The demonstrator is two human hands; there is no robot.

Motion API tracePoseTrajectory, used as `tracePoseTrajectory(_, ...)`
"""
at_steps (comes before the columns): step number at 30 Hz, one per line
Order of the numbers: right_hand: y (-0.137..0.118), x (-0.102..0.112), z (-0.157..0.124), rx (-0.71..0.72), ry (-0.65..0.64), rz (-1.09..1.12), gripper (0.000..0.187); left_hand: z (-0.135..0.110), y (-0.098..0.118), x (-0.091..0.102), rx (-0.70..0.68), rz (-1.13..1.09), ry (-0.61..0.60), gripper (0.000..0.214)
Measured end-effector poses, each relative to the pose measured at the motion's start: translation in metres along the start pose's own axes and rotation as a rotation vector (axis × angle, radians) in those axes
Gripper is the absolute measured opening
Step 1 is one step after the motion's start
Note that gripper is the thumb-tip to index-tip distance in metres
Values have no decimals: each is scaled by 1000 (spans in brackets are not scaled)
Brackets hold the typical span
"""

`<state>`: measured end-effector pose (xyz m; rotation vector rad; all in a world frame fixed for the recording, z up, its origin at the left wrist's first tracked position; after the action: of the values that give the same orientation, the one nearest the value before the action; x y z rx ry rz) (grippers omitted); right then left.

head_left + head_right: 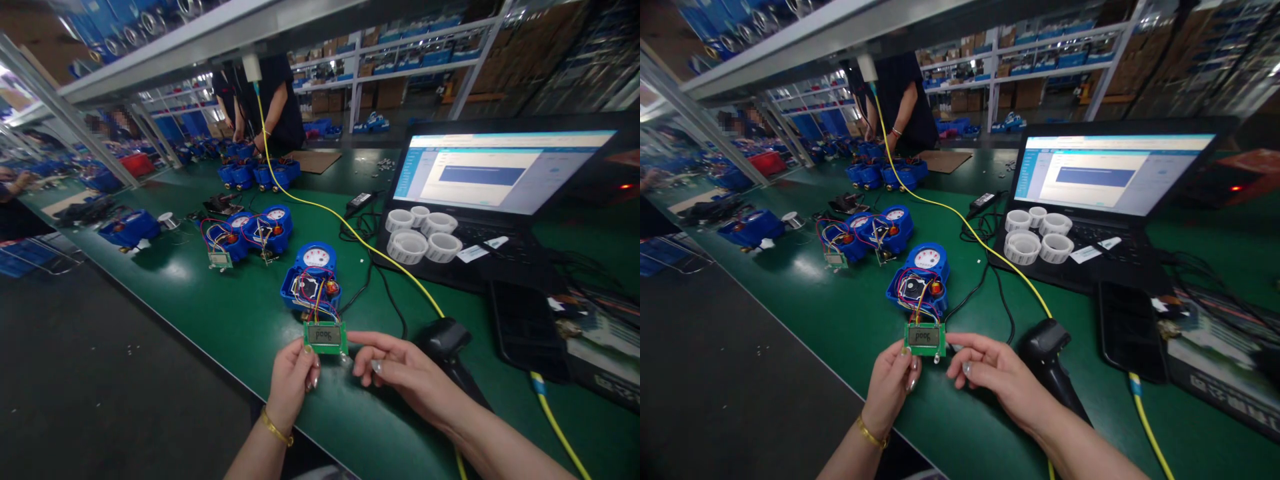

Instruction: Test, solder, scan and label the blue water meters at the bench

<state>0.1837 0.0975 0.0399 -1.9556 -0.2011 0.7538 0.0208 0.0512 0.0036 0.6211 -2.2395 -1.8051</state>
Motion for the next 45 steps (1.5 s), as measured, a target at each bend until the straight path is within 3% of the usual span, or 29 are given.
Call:
tracePoseTrajectory(15,-3,-1,-1,1,15,-23,51,-4,11,-5,26,-96,36,53)
tracePoseTrajectory(29,-2,0,0,9,8,21,49,-2,9,-4,43,-115,98,53)
tracePoseTrajectory(45,-5,-2,1,0,9,18,49,-3,12,-3,40,-131,77,51)
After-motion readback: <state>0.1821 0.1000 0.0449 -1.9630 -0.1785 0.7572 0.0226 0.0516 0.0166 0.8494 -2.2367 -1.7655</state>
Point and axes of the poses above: each hand's wrist, its own z-axis towards the middle knuckle, its own x-axis out of the back of the hand, y = z × x, the point moved 6 cm from there along z, towards the middle knuckle, and after that the axes turned 11 degrees about y, right-handed, at the moved point
